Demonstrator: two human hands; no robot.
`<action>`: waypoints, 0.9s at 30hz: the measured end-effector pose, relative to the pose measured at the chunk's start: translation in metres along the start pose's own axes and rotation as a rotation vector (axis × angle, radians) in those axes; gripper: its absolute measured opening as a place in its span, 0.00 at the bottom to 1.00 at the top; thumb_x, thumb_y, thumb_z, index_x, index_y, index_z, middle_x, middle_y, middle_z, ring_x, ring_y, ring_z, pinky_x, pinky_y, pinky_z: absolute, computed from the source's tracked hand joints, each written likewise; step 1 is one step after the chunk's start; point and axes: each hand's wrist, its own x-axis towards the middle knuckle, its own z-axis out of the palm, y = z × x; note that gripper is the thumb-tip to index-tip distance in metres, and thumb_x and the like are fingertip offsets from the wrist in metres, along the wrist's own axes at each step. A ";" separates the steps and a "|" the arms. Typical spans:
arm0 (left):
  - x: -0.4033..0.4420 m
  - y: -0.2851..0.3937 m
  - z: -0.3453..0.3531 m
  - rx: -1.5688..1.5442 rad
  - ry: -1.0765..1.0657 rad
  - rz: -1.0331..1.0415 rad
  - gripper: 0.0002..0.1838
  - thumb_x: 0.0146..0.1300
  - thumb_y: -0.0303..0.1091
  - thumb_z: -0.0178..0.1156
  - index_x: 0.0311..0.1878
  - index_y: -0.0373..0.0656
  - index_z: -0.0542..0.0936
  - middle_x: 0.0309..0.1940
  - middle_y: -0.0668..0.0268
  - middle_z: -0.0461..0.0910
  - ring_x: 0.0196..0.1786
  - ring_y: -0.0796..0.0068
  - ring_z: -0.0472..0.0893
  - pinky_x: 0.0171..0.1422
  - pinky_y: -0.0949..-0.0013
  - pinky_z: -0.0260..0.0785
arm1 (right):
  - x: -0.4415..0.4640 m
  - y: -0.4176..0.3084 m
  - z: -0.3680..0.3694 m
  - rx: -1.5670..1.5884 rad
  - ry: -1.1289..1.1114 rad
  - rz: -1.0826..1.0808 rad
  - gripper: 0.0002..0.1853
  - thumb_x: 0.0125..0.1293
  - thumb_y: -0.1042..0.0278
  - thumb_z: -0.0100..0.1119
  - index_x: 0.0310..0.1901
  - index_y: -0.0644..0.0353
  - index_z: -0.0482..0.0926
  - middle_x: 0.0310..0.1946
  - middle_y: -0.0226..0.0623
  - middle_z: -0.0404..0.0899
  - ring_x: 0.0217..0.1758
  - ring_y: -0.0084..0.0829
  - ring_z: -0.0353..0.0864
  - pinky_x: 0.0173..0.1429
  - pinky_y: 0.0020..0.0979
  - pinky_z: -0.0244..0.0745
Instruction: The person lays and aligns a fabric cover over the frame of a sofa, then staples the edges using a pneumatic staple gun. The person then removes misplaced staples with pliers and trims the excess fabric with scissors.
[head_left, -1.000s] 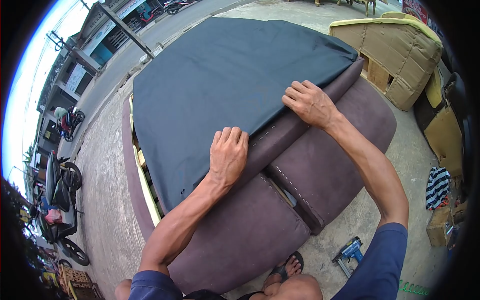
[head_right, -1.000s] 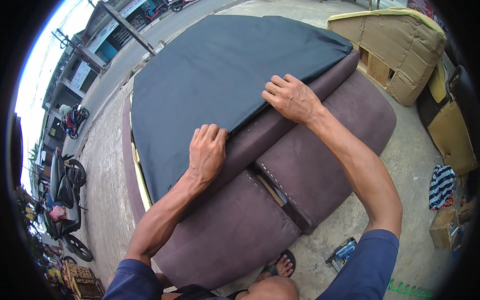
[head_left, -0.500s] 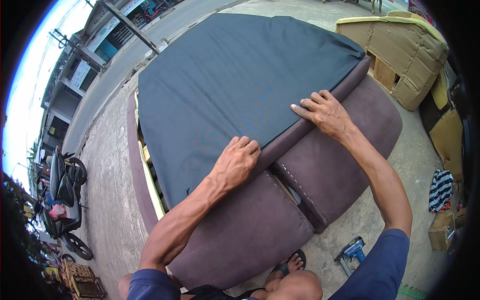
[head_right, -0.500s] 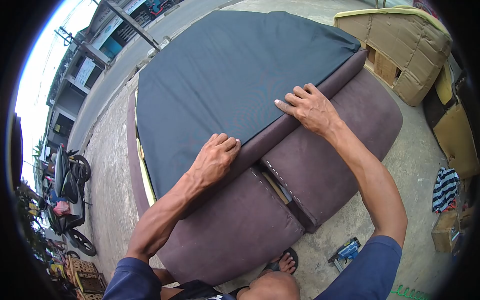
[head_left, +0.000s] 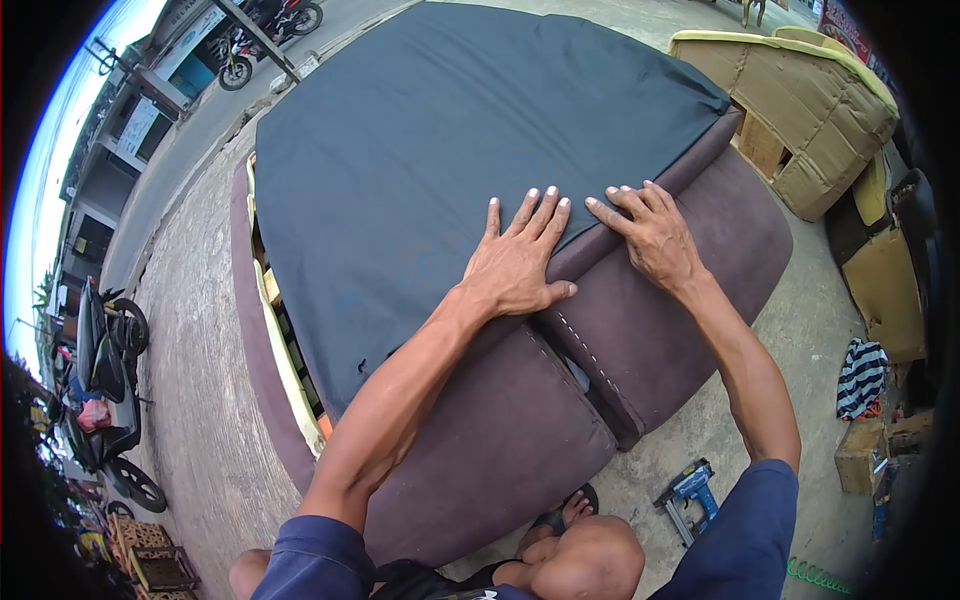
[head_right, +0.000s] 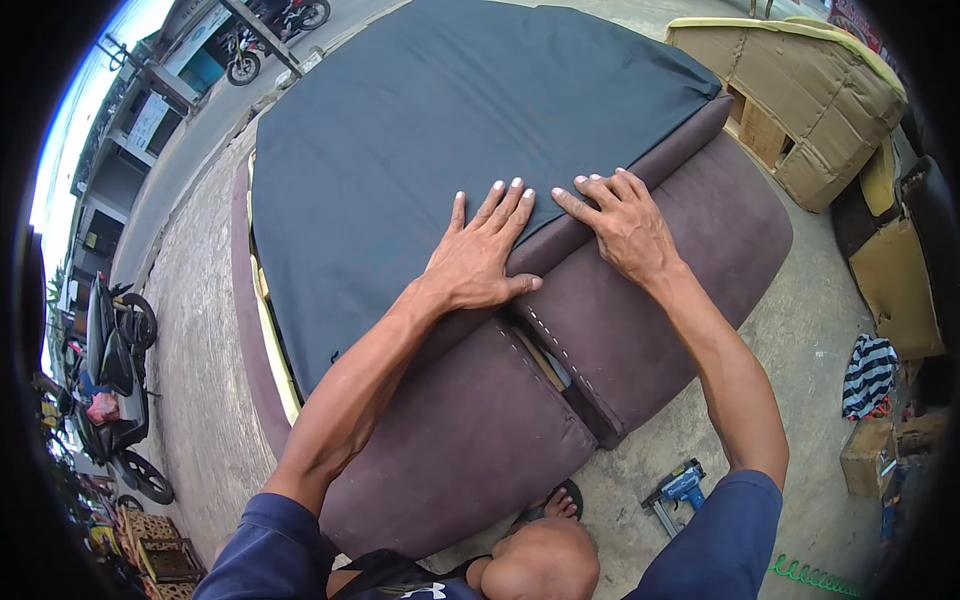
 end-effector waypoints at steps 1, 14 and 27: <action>-0.005 0.000 0.002 0.021 0.014 0.022 0.53 0.65 0.53 0.67 0.86 0.47 0.50 0.87 0.56 0.47 0.88 0.54 0.45 0.88 0.35 0.36 | 0.000 -0.001 -0.001 -0.014 -0.012 0.012 0.31 0.66 0.79 0.55 0.69 0.41 0.80 0.63 0.36 0.80 0.66 0.38 0.77 0.79 0.47 0.65; -0.018 0.013 0.010 0.046 0.102 0.085 0.37 0.74 0.37 0.57 0.84 0.52 0.57 0.85 0.61 0.54 0.87 0.56 0.51 0.87 0.36 0.45 | -0.256 -0.073 -0.092 0.047 0.021 0.993 0.22 0.63 0.89 0.51 0.59 0.68 0.78 0.49 0.49 0.78 0.48 0.48 0.82 0.55 0.42 0.78; -0.016 0.011 0.016 0.081 0.114 0.090 0.37 0.74 0.35 0.57 0.84 0.53 0.56 0.85 0.60 0.54 0.87 0.55 0.51 0.87 0.35 0.45 | -0.474 -0.153 -0.094 0.064 -0.846 1.387 0.42 0.46 0.64 0.76 0.65 0.68 0.72 0.50 0.53 0.84 0.53 0.57 0.83 0.62 0.47 0.79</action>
